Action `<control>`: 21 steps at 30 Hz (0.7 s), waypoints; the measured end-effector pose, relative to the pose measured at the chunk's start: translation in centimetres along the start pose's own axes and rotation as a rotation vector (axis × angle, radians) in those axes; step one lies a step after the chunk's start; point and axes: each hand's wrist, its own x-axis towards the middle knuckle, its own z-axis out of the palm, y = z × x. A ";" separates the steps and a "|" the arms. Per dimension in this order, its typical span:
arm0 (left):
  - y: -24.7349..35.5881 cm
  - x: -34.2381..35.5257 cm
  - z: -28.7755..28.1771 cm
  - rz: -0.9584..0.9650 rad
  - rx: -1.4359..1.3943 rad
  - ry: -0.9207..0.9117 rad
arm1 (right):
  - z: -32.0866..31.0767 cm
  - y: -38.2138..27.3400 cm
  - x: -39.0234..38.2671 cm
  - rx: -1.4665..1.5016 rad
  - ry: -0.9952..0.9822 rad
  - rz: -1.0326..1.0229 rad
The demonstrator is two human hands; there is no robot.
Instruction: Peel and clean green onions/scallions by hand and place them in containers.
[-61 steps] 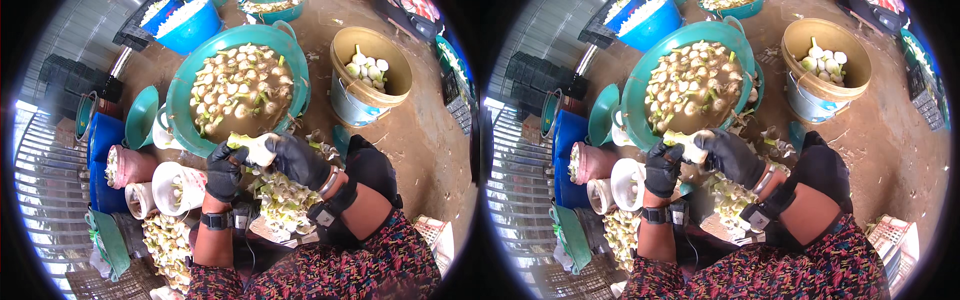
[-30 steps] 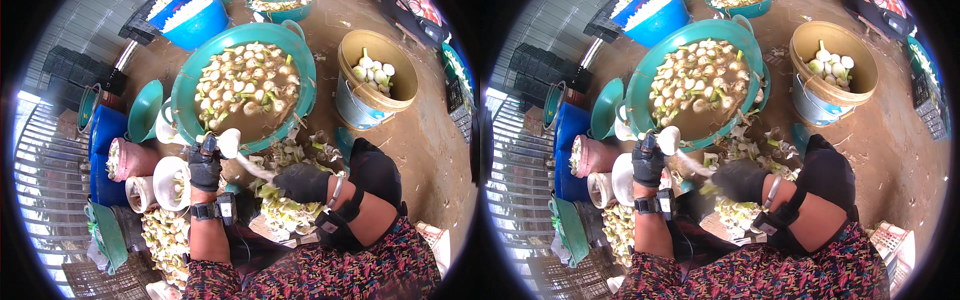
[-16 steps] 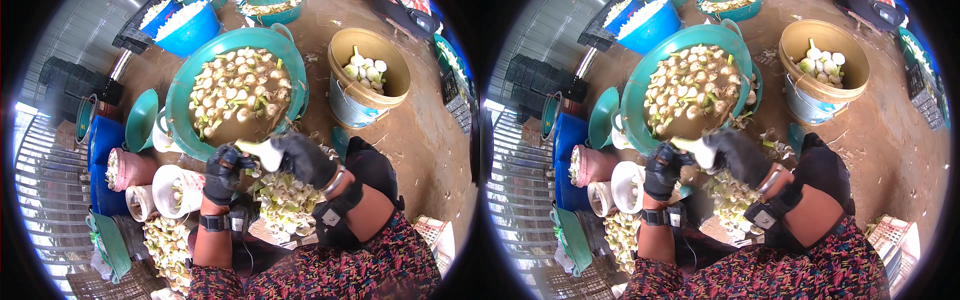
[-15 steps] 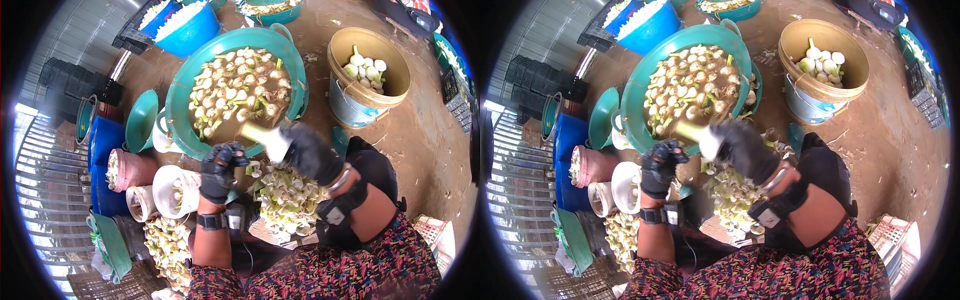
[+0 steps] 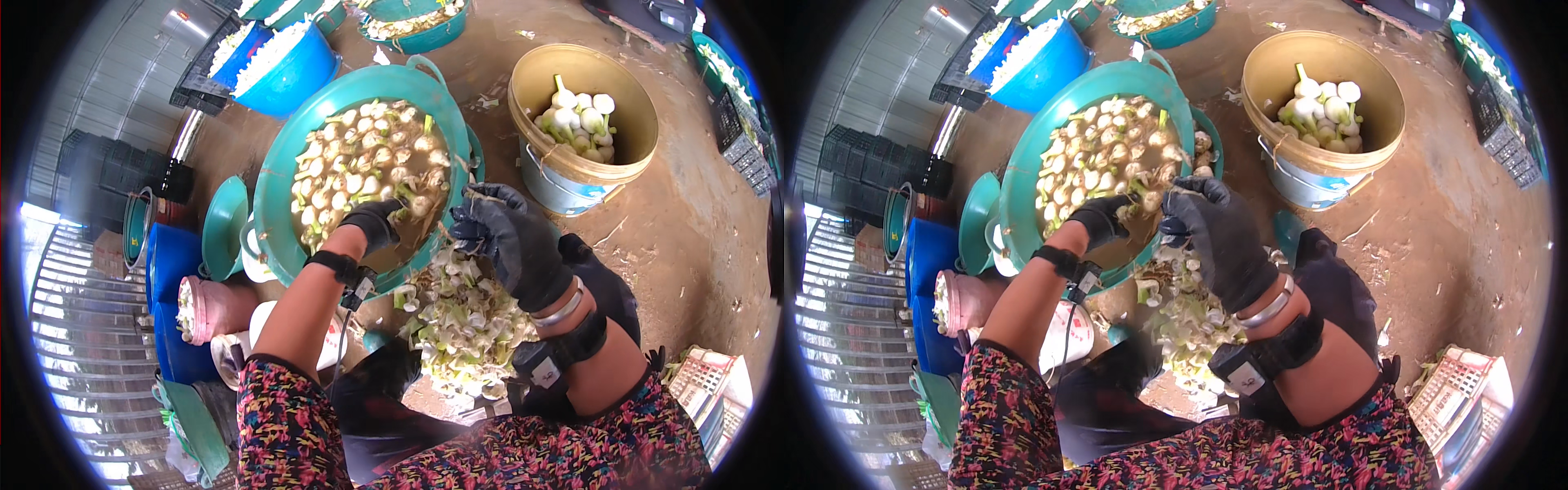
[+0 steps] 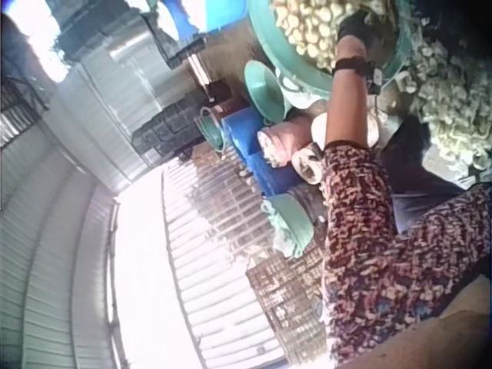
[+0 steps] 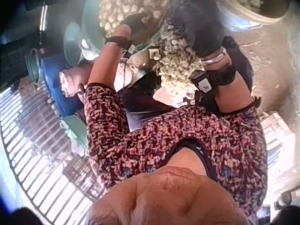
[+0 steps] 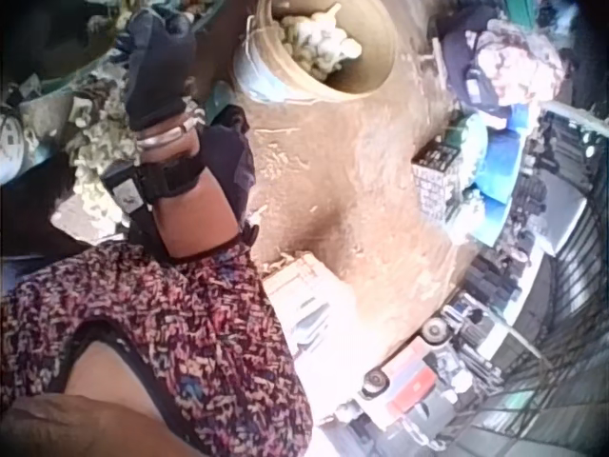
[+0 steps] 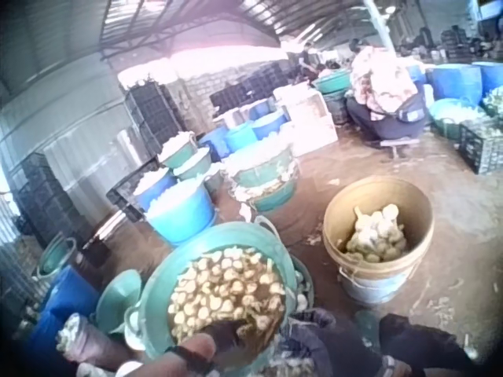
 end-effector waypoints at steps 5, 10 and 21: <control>-3.1 3.6 1.0 -0.078 0.565 -0.198 | 0.5 0.0 0.3 -0.036 -0.062 0.020; -5.5 -1.5 -0.3 -0.123 -0.773 0.180 | 0.2 1.7 0.9 -0.112 -0.110 0.070; 0.9 -15.8 4.8 0.078 -1.201 0.494 | 4.0 8.9 -1.3 -0.225 -0.398 -0.124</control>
